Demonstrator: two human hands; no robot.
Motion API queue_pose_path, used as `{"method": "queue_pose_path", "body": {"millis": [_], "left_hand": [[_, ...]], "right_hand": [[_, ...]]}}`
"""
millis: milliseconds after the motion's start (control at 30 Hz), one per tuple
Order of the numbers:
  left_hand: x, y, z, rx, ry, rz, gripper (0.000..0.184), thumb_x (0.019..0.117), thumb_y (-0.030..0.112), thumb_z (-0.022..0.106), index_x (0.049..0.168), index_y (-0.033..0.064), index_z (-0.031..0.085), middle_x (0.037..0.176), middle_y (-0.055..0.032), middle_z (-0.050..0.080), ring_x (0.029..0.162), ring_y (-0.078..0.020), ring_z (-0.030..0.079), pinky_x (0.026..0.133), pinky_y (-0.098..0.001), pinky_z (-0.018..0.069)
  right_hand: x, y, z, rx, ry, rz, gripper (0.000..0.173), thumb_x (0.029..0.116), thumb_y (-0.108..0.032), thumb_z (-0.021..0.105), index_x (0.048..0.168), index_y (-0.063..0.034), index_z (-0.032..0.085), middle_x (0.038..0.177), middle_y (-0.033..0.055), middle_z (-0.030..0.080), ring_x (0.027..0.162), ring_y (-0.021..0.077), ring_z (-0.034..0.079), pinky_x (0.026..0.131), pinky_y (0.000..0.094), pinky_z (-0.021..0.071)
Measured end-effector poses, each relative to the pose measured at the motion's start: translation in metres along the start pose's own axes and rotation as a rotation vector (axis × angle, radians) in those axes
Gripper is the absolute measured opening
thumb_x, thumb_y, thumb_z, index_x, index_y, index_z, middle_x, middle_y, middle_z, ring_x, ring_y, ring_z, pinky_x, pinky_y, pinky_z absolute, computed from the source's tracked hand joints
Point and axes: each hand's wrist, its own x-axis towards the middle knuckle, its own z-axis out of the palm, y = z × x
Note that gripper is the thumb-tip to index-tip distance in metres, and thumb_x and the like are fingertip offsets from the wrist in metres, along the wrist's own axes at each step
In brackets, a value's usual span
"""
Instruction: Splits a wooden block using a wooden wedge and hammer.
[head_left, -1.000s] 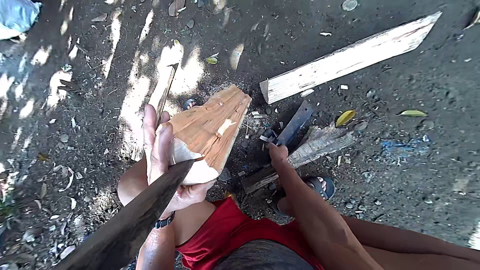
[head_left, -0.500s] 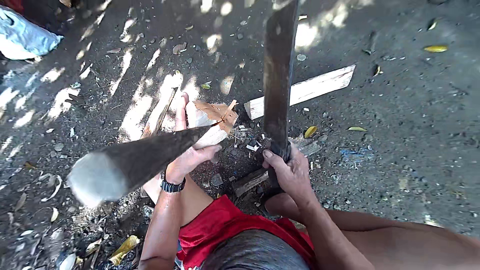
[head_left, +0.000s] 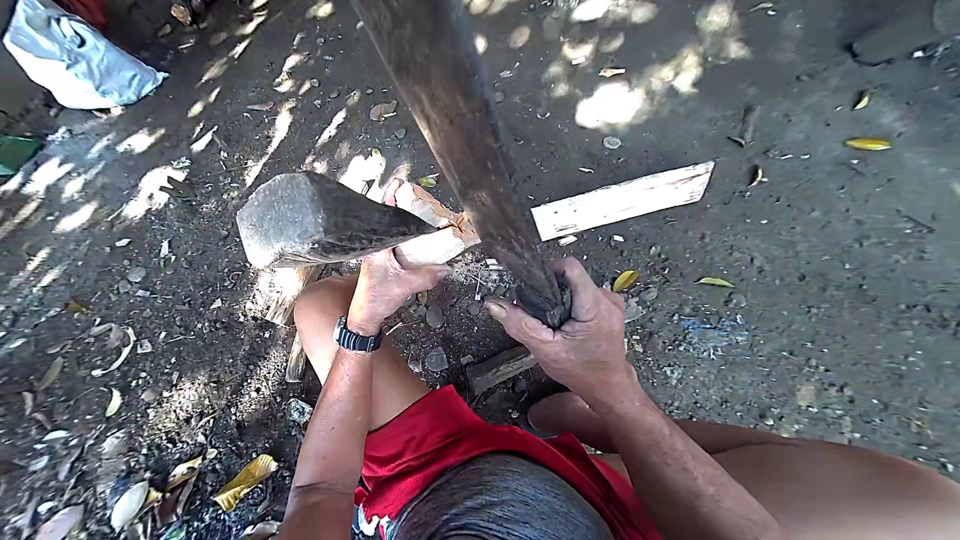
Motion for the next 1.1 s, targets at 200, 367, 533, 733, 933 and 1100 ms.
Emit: {"method": "queue_pose_path", "body": {"millis": [200,367,533,733,933,1100], "left_hand": [[0.003,-0.002,-0.001,0.1,0.006,-0.013,0.097,0.0598,0.016,0.093,0.147,0.0095,0.051,0.125,-0.0035,0.068,0.109,-0.0106,0.067,0.094,-0.0319,0.0577],[0.011,0.001,0.004,0.12,-0.005,-0.027,0.108,0.0599,0.018,0.094,0.155,0.0146,0.043,0.133,-0.003,0.065,0.116,-0.0118,0.065,0.1,-0.036,0.0562],[0.007,0.0,0.007,0.15,-0.012,-0.005,0.1,0.0621,0.018,0.093,0.15,0.013,0.047,0.129,-0.0024,0.067,0.114,-0.0099,0.065,0.099,-0.0337,0.0565],[0.007,0.002,0.007,0.157,-0.047,-0.03,0.097,0.0657,0.018,0.093,0.152,0.0129,0.047,0.132,-0.0024,0.065,0.117,-0.0091,0.064,0.102,-0.033,0.0545],[0.01,-0.004,0.006,0.148,-0.04,-0.019,0.086,0.063,0.018,0.093,0.14,0.0096,0.055,0.122,-0.0022,0.069,0.11,-0.0103,0.067,0.097,-0.0353,0.0578],[0.002,-0.001,0.008,0.157,-0.06,-0.096,0.087,0.0662,0.02,0.091,0.145,0.0135,0.053,0.122,-0.0014,0.07,0.107,-0.0092,0.068,0.095,-0.0355,0.0579]], "right_hand": [[0.006,0.007,-0.001,-0.093,-0.038,0.014,0.036,0.0891,-0.039,0.078,0.101,-0.0087,0.064,0.073,-0.0033,0.064,0.065,-0.0014,0.061,0.059,0.0183,0.0523],[0.006,0.055,0.009,-0.21,-0.211,0.225,0.045,0.088,-0.053,0.073,0.094,-0.0097,0.064,0.063,-0.0021,0.056,0.054,0.008,0.055,0.05,0.0302,0.0462],[-0.002,0.034,0.003,-0.165,-0.156,0.247,0.046,0.0885,-0.054,0.072,0.099,-0.0101,0.065,0.066,-0.0043,0.058,0.056,0.0035,0.055,0.052,0.0261,0.0476],[0.019,-0.017,-0.017,0.026,0.026,0.026,0.029,0.0892,-0.033,0.078,0.102,-0.0116,0.064,0.077,-0.009,0.064,0.067,-0.0056,0.061,0.059,0.015,0.054],[0.006,0.064,0.006,-0.202,-0.281,0.371,0.043,0.0879,-0.053,0.073,0.096,-0.0115,0.065,0.063,-0.0007,0.057,0.053,0.0119,0.056,0.049,0.0368,0.0472],[-0.005,0.059,0.007,-0.232,-0.274,0.39,0.046,0.088,-0.055,0.072,0.094,-0.0108,0.063,0.061,-0.0015,0.053,0.052,0.0114,0.053,0.049,0.0348,0.0445]]}}
